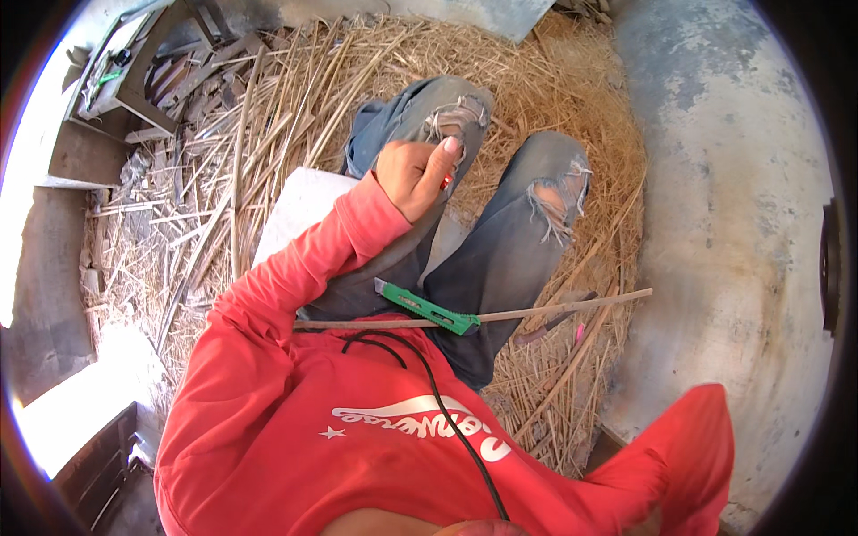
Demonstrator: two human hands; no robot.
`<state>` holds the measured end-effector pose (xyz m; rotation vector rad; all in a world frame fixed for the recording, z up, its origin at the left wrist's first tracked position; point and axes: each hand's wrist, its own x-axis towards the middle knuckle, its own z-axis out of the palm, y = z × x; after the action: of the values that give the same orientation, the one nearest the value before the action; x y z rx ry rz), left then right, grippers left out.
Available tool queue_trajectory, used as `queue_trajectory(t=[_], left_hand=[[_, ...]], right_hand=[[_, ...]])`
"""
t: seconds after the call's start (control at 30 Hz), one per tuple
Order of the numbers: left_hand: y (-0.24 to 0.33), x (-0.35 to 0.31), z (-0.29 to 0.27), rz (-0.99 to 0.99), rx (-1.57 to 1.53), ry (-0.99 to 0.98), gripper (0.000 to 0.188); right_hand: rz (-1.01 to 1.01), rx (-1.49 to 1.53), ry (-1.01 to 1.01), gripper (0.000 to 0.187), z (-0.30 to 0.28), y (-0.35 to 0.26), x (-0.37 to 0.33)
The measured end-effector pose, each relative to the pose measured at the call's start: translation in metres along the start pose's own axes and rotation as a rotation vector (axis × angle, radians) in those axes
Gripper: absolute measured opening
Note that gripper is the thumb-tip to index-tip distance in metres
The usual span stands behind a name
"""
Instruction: The person shapes a thin bamboo stick using a machete and a utility knife, then applies a red substance from a small tube to one end of the stick.
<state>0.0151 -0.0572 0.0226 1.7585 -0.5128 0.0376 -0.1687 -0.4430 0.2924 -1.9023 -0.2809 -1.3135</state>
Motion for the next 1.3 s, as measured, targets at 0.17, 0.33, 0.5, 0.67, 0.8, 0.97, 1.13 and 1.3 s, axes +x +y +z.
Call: queue_trajectory(t=[0.17,0.33,0.5,0.67,0.8,0.97,1.13,1.3], left_hand=[[0.002,0.0,0.001,-0.006,-0.018,0.019,0.057],[0.003,0.003,-0.001,0.002,-0.014,-0.005,0.056],[0.003,0.001,-0.002,-0.012,0.004,-0.008,0.055],[0.002,0.001,-0.003,-0.009,-0.013,-0.01,0.055],[-0.001,0.001,-0.001,-0.009,-0.021,-0.006,0.058],[0.005,0.001,-0.003,-0.04,-0.003,-0.023,0.057],[0.005,0.0,-0.005,-0.05,0.014,-0.026,0.057],[0.0,0.001,-0.003,-0.053,-0.009,-0.037,0.056]], right_hand=[[0.022,-0.078,0.013,0.013,-0.008,0.015,-0.001],[0.02,-0.106,0.015,0.014,-0.007,0.016,-0.001],[0.031,-0.116,0.019,0.015,-0.008,0.017,-0.003],[0.041,-0.121,0.021,0.016,-0.007,0.018,-0.004],[0.045,-0.131,0.025,0.017,-0.008,0.019,-0.004],[0.049,-0.135,0.035,0.018,-0.01,0.02,-0.006],[0.049,-0.146,0.054,0.019,-0.011,0.023,-0.007],[0.045,-0.137,0.062,0.02,-0.009,0.024,-0.008]])
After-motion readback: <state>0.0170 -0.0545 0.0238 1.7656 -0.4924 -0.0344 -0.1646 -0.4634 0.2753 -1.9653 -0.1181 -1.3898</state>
